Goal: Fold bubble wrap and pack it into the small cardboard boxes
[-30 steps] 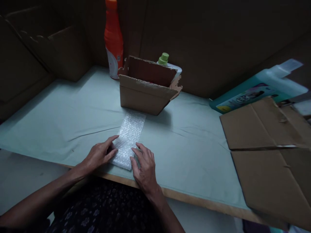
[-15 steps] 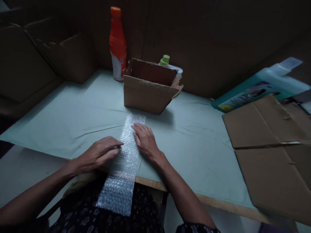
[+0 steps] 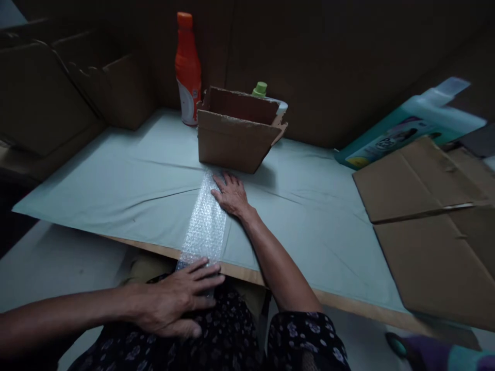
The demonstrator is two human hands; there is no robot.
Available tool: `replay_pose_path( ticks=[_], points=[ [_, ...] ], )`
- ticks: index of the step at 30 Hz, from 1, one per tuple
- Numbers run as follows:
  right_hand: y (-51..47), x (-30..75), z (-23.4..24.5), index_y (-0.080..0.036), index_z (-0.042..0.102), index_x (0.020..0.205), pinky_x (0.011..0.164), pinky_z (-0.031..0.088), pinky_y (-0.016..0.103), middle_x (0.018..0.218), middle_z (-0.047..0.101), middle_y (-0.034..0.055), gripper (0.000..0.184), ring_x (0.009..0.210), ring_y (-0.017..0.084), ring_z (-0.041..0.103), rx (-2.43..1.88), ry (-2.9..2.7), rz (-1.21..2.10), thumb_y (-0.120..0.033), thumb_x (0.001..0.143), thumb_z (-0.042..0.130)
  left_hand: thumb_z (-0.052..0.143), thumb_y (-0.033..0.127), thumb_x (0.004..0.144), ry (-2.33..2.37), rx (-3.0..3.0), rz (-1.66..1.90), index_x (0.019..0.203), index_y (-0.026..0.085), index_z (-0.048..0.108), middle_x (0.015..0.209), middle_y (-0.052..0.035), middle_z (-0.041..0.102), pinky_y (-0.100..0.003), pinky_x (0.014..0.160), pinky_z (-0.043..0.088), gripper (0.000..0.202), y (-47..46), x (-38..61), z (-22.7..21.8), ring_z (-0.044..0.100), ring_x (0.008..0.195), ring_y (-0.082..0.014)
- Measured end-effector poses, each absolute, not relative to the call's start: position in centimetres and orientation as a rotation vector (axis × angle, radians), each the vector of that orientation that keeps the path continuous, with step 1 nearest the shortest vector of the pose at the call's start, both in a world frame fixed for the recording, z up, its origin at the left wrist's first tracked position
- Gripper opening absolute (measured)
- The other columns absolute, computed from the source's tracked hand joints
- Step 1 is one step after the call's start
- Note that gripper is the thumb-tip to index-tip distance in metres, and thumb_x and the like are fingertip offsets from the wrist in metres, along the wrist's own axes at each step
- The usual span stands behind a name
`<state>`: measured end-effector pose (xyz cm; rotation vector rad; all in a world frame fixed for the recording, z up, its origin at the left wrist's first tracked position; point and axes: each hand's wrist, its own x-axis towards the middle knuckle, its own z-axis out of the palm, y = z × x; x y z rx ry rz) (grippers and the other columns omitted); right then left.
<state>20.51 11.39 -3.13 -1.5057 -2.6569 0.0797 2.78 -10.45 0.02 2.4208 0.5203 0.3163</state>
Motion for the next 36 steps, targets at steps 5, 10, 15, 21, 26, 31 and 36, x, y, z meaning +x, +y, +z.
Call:
replay_pose_path(
  ticks=[5, 10, 15, 21, 26, 31, 36],
  points=[
    [11.4, 20.3, -2.9, -0.022, 0.042, 0.152, 0.112, 0.032, 0.048, 0.16, 0.037, 0.0132, 0.056, 0.143, 0.034, 0.037, -1.5, -2.666, 0.076, -0.047, 0.102, 0.035, 0.049, 0.018, 0.098, 0.891, 2.307, 0.642, 0.129, 0.022, 0.062, 0.108, -0.0073, 0.076, -0.034, 0.089, 0.057, 0.034, -12.4, -1.2, 0.9, 0.07, 0.102, -0.0206],
    [11.4, 20.1, -2.8, -0.021, 0.041, 0.153, 0.113, 0.031, 0.05, 0.16, 0.037, 0.0146, 0.057, 0.143, 0.035, 0.036, -1.506, -2.66, 0.109, -0.046, 0.102, 0.036, 0.052, 0.007, 0.091, 1.498, 2.679, 0.655, 0.144, 0.023, 0.051, 0.152, -0.0164, 0.048, -0.056, 0.114, 0.039, 0.056, -11.5, -4.4, -3.4, 0.038, 0.145, -0.0359],
    [11.3, 20.0, -2.8, -0.021, 0.04, 0.153, 0.113, 0.031, 0.052, 0.161, 0.036, 0.0131, 0.057, 0.144, 0.035, 0.034, -1.497, -2.656, 0.124, -0.047, 0.102, 0.033, 0.053, 0.011, 0.093, 1.321, 2.881, 0.638, 0.146, 0.025, 0.047, 0.16, -0.0159, 0.036, -0.053, 0.121, 0.029, 0.055, -10.4, -2.8, -5.6, 0.025, 0.152, -0.0336],
    [11.3, 20.0, -2.9, -0.022, 0.041, 0.153, 0.113, 0.031, 0.052, 0.16, 0.037, 0.0131, 0.057, 0.144, 0.035, 0.035, -1.503, -2.638, 0.123, -0.047, 0.102, 0.035, 0.053, 0.013, 0.092, 0.933, 2.77, 0.964, 0.121, 0.019, 0.063, 0.127, -0.0121, 0.068, -0.052, 0.115, 0.033, 0.032, -10.4, 0.0, -3.3, 0.05, 0.135, -0.0296],
    [11.2, 20.1, -2.8, -0.022, 0.043, 0.153, 0.114, 0.03, 0.053, 0.16, 0.037, 0.0135, 0.057, 0.145, 0.035, 0.034, -1.503, -2.613, 0.151, -0.046, 0.102, 0.037, 0.049, 0.031, 0.097, 1.256, 2.003, 0.923, 0.085, 0.017, 0.068, 0.075, -0.0018, 0.068, -0.031, 0.074, 0.049, 0.026, -9.3, 1.2, -0.3, 0.062, 0.072, -0.0165],
    [11.2, 20.0, -3.0, -0.021, 0.045, 0.151, 0.114, 0.03, 0.053, 0.158, 0.04, 0.0161, 0.056, 0.145, 0.036, 0.035, -1.465, -2.578, 0.186, -0.044, 0.1, 0.043, 0.053, 0.034, 0.09, 1.379, 1.73, 0.762, 0.085, 0.016, 0.068, 0.069, 0.0015, 0.06, -0.024, 0.061, 0.04, 0.024, -7.1, 2.1, -0.1, 0.053, 0.065, -0.0137],
    [10.7, 20.6, -1.6, -0.017, 0.045, 0.15, 0.111, 0.035, 0.054, 0.159, 0.038, 0.0173, 0.053, 0.144, 0.033, 0.036, -1.478, -2.428, 0.203, -0.041, 0.103, 0.038, 0.059, 0.029, 0.083, 1.517, 1.689, 0.757, 0.124, 0.017, 0.063, 0.066, 0.0049, 0.056, -0.025, 0.061, 0.038, 0.043, -6.0, 2.3, -1.0, 0.049, 0.061, -0.0135]
  ],
)
